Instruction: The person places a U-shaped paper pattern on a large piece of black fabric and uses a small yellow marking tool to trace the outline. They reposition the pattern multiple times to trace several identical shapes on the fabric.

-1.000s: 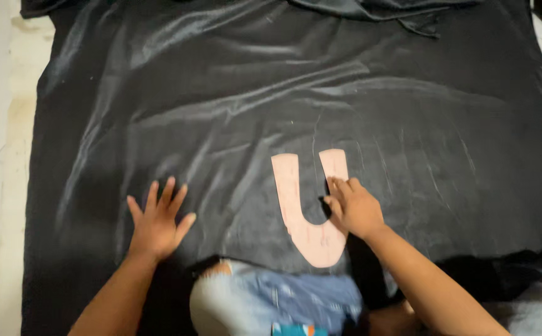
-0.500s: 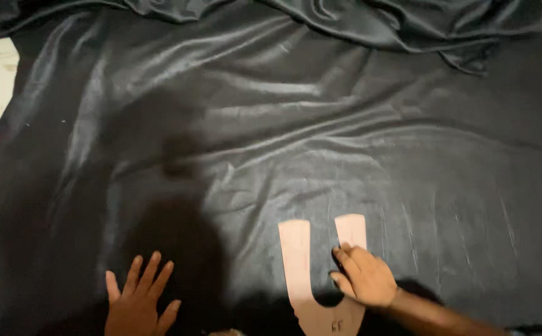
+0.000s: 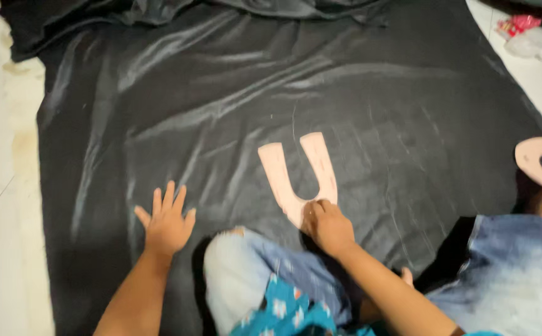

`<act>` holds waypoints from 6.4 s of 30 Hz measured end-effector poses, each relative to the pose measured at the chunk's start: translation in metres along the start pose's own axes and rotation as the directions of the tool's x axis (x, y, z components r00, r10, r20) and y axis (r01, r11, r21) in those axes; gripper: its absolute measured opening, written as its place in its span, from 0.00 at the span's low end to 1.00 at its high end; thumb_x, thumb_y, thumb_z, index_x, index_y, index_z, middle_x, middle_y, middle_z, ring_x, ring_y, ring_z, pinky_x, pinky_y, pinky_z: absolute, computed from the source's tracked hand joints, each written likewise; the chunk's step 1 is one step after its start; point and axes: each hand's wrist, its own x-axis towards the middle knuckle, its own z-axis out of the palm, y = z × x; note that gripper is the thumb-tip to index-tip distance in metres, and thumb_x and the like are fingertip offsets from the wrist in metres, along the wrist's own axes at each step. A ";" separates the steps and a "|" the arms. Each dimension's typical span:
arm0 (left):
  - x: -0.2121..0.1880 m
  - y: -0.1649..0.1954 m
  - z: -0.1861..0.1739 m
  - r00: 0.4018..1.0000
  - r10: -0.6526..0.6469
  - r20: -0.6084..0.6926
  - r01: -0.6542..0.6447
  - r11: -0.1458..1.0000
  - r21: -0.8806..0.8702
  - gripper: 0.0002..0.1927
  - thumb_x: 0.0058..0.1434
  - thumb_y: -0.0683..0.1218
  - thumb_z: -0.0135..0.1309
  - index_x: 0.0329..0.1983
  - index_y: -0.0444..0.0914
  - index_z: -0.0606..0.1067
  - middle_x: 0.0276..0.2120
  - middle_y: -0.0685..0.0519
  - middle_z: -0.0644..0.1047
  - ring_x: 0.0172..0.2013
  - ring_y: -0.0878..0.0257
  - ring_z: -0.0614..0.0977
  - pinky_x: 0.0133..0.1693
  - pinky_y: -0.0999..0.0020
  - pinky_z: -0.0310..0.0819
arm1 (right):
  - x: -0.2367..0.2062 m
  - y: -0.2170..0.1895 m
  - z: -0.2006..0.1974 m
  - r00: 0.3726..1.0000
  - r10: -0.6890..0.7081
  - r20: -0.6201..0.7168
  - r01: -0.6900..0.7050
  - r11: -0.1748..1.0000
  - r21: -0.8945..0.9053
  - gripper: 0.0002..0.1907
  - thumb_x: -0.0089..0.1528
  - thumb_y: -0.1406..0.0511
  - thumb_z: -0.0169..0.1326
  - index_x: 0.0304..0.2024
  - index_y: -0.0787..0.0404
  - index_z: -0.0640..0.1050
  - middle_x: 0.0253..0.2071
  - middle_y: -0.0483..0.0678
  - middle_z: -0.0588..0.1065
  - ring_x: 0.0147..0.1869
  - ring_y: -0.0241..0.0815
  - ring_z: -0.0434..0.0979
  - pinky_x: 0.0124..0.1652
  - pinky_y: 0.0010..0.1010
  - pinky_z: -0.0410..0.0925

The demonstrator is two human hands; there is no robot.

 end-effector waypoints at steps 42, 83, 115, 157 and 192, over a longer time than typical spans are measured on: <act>-0.120 0.057 -0.046 0.982 0.002 0.190 -0.009 0.999 0.038 0.20 0.61 0.55 0.49 0.47 0.39 0.81 0.47 0.43 0.81 0.48 0.44 0.82 0.51 0.50 0.75 | 0.000 0.065 -0.012 0.986 -0.062 -0.155 0.071 0.996 0.053 0.22 0.62 0.51 0.56 0.54 0.54 0.76 0.42 0.52 0.72 0.45 0.55 0.77 0.41 0.46 0.71; -0.066 0.165 0.015 0.980 0.048 0.191 -0.036 0.997 -0.065 0.41 0.58 0.57 0.58 0.72 0.42 0.58 0.74 0.49 0.55 0.74 0.47 0.51 0.63 0.20 0.39 | 0.058 0.020 0.016 0.935 0.355 0.019 -0.352 0.917 0.188 0.48 0.53 0.50 0.66 0.65 0.68 0.63 0.55 0.63 0.67 0.51 0.65 0.76 0.45 0.49 0.71; -0.041 0.160 0.039 0.953 -0.220 0.210 0.286 0.885 -0.368 0.45 0.55 0.51 0.64 0.75 0.54 0.58 0.78 0.48 0.38 0.75 0.44 0.32 0.66 0.28 0.19 | 0.069 0.023 0.044 0.974 0.205 0.101 -0.200 0.550 0.811 0.14 0.63 0.70 0.59 0.50 0.68 0.76 0.26 0.42 0.76 0.26 0.30 0.75 0.28 0.24 0.69; -0.034 0.147 0.061 0.963 -0.255 0.089 0.255 0.748 -0.612 0.29 0.61 0.48 0.52 0.68 0.54 0.70 0.79 0.50 0.43 0.76 0.43 0.32 0.63 0.29 0.08 | 0.053 0.053 0.014 0.985 -0.035 0.172 -0.031 0.928 0.371 0.24 0.64 0.64 0.55 0.64 0.45 0.75 0.47 0.46 0.69 0.50 0.44 0.74 0.51 0.34 0.68; -0.034 0.149 0.067 0.963 -0.263 0.067 0.252 0.776 -0.578 0.25 0.64 0.45 0.51 0.65 0.57 0.74 0.79 0.54 0.44 0.77 0.45 0.34 0.65 0.30 0.10 | 0.074 0.048 0.027 0.922 0.218 0.321 -0.388 0.486 0.783 0.11 0.63 0.65 0.59 0.44 0.65 0.83 0.32 0.41 0.79 0.24 0.27 0.68 0.26 0.21 0.64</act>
